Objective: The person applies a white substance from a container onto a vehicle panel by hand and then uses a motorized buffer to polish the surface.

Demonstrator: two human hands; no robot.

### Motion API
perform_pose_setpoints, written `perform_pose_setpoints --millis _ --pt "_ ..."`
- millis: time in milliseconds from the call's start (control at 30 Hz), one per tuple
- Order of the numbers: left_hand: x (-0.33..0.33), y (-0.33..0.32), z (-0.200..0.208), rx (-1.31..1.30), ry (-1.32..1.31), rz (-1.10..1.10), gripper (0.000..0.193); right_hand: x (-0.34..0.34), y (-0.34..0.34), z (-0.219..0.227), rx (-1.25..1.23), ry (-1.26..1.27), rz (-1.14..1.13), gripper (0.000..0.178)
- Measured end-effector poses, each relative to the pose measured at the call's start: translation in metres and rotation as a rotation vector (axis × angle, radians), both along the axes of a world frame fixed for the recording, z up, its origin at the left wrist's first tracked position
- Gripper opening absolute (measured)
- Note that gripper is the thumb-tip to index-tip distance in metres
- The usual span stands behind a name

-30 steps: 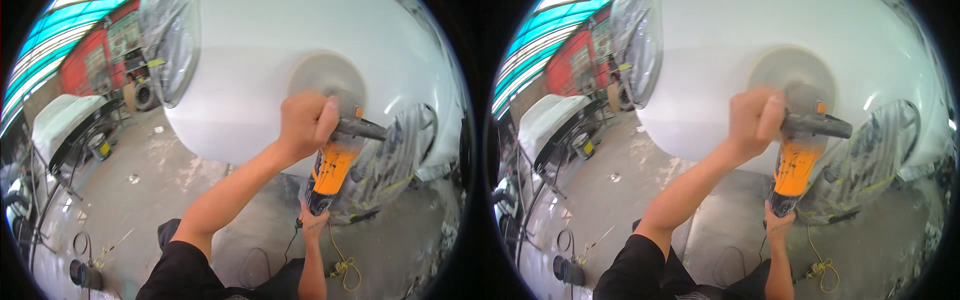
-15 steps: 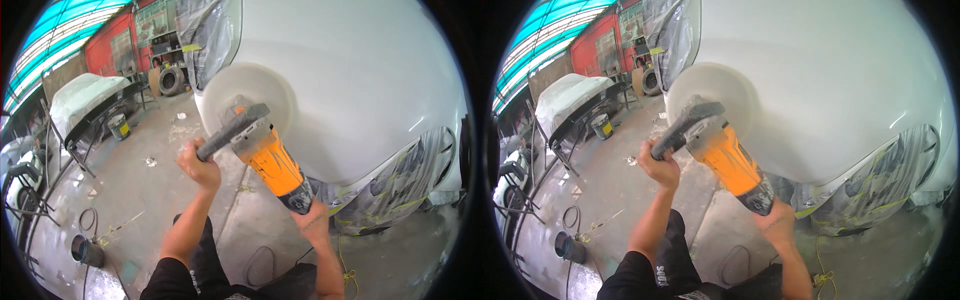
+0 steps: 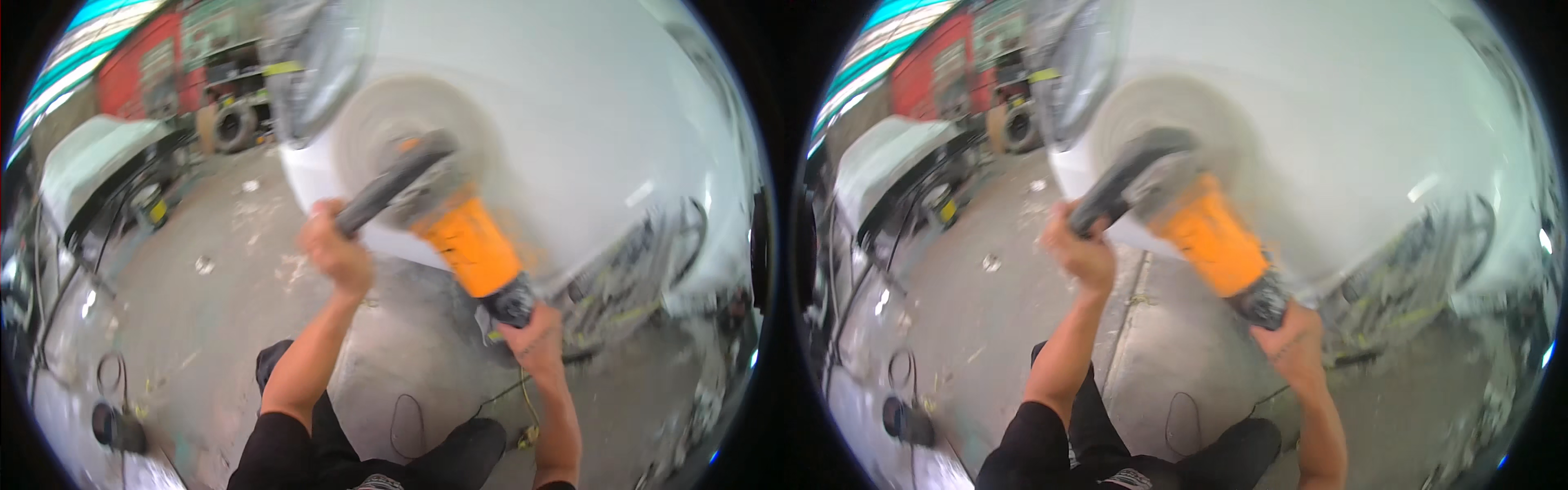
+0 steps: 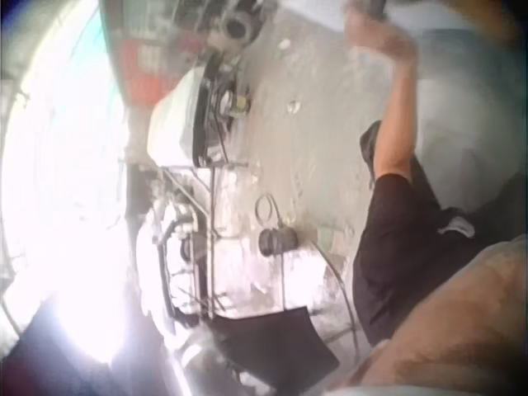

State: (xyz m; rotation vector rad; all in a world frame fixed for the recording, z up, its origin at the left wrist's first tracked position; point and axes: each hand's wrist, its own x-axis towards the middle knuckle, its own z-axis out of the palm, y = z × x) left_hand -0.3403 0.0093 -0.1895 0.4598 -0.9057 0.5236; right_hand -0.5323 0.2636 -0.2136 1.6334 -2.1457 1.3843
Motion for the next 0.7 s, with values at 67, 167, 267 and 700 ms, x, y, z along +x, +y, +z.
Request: perform_pose_setpoints --millis 67,167,267,700 --pt "-0.010 0.017 -0.013 0.093 0.151 -0.209 0.043 -0.017 -0.006 -0.038 0.042 0.018 0.009 0.038" --pt "-0.014 0.063 -0.014 0.269 0.030 -0.807 0.040 -0.019 -0.006 -0.082 0.028 -0.100 0.008 0.039" --pt "-0.060 0.088 0.016 0.152 -0.081 -0.966 0.038 -0.030 0.007 -0.113 -0.055 -0.250 -0.009 0.040" --pt "-0.179 0.131 0.104 -0.123 -0.693 -1.146 0.040 -0.005 -0.006 -0.119 -0.346 -0.937 -0.213 0.029"
